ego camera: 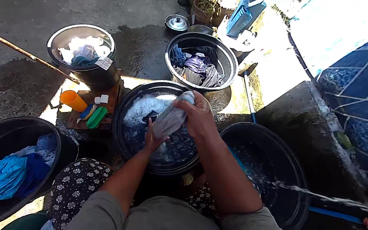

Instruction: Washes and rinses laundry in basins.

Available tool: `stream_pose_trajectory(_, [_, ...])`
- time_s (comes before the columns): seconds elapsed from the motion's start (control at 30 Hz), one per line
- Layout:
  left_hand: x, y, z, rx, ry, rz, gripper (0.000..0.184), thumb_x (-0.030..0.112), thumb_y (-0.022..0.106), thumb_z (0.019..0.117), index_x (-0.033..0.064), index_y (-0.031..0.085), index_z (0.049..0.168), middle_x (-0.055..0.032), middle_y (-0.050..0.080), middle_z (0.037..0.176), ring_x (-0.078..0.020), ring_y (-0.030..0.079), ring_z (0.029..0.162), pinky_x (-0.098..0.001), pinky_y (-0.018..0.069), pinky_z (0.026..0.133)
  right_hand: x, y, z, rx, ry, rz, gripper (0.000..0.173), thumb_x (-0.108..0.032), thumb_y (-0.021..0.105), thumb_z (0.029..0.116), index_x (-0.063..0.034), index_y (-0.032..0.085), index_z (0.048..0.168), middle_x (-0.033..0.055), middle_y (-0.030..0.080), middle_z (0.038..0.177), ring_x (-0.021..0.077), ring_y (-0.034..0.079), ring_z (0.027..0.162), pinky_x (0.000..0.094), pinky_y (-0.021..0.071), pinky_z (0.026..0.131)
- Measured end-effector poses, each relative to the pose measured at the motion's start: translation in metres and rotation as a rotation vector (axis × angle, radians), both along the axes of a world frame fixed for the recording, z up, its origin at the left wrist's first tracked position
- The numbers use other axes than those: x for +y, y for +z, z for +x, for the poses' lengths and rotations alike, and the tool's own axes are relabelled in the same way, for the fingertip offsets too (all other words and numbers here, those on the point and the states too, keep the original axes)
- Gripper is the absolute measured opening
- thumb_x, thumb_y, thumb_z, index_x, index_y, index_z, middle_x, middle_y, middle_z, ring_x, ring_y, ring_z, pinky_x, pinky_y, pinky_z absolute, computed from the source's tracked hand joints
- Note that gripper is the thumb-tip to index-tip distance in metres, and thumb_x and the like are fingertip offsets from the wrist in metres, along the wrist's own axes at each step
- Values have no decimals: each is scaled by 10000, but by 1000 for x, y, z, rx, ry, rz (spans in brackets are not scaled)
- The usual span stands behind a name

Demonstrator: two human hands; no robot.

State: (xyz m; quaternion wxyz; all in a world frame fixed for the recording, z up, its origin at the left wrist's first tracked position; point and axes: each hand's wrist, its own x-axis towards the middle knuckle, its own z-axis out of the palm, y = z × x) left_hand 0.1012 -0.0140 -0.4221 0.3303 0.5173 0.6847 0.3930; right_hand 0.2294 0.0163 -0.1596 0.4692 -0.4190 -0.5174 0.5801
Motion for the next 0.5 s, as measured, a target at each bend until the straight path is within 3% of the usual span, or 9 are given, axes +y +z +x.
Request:
stream_pose_trajectory(0.07, [5,19,-6,-36,-72,-117,831,334,826,856,-76,451,1474,-275,539,1450,-383,492,1389,-575,340,1181,-2,31,10,125,-96,164,166,-6,679,884,-95,572,975,-18,624,823,62,649,744,256,592,705])
stream_pose_trajectory(0.1, [8,39,-6,-79,-99,-196,636,274,790,908,-68,552,1388,-261,593,1390,-356,543,1344,-523,389,1165,3,36,17,106,-151,248,185,-17,696,874,-99,571,984,-22,632,833,55,656,759,249,595,714])
stream_pose_trajectory(0.13, [10,65,-6,-145,-106,-323,530,223,748,950,-55,572,1366,-251,608,1366,-338,567,1313,-497,422,1137,11,35,26,9,-191,321,202,-49,714,866,-81,577,1011,-9,638,865,55,660,796,247,592,739])
stream_pose_trajectory(0.2, [8,117,-6,-315,-49,-579,516,151,676,991,-19,493,1443,-261,568,1380,-354,566,1261,-525,466,1047,24,18,50,-411,-182,419,275,-148,728,871,1,606,1068,83,646,958,130,646,891,327,553,820])
stream_pose_trajectory(0.23, [8,130,-8,-369,-8,-630,559,126,674,982,10,449,1481,-268,559,1377,-370,580,1223,-537,496,995,27,7,61,-630,-121,429,305,-154,746,880,57,629,1067,174,666,970,248,659,905,451,543,834])
stream_pose_trajectory(0.3, [8,147,-12,-455,-6,-567,623,18,681,948,37,403,1504,-262,546,1387,-368,599,1184,-519,530,949,33,-25,71,-972,81,295,307,-147,770,907,83,649,1070,275,679,994,424,671,959,631,512,859])
stream_pose_trajectory(0.37, [0,161,-7,-507,-71,-424,644,-68,668,920,36,401,1496,-231,547,1390,-315,610,1158,-451,539,937,38,-76,69,-1183,250,99,357,-171,791,899,52,671,1152,305,674,1139,483,645,1105,685,487,934])
stream_pose_trajectory(0.43, [-6,167,-3,-582,-146,-268,656,-110,647,905,26,399,1498,-210,553,1380,-265,612,1147,-397,537,948,38,-120,60,-1246,355,-78,670,-269,865,834,13,597,1380,352,502,1433,537,471,1346,714,409,1059])
stream_pose_trajectory(0.5, [-12,162,2,-730,-203,-134,643,-116,601,892,15,386,1484,-172,576,1312,-202,630,1082,-350,551,930,29,-152,49,-1158,328,-90,1003,-389,903,775,-25,397,1561,349,338,1572,529,361,1440,675,361,1133])
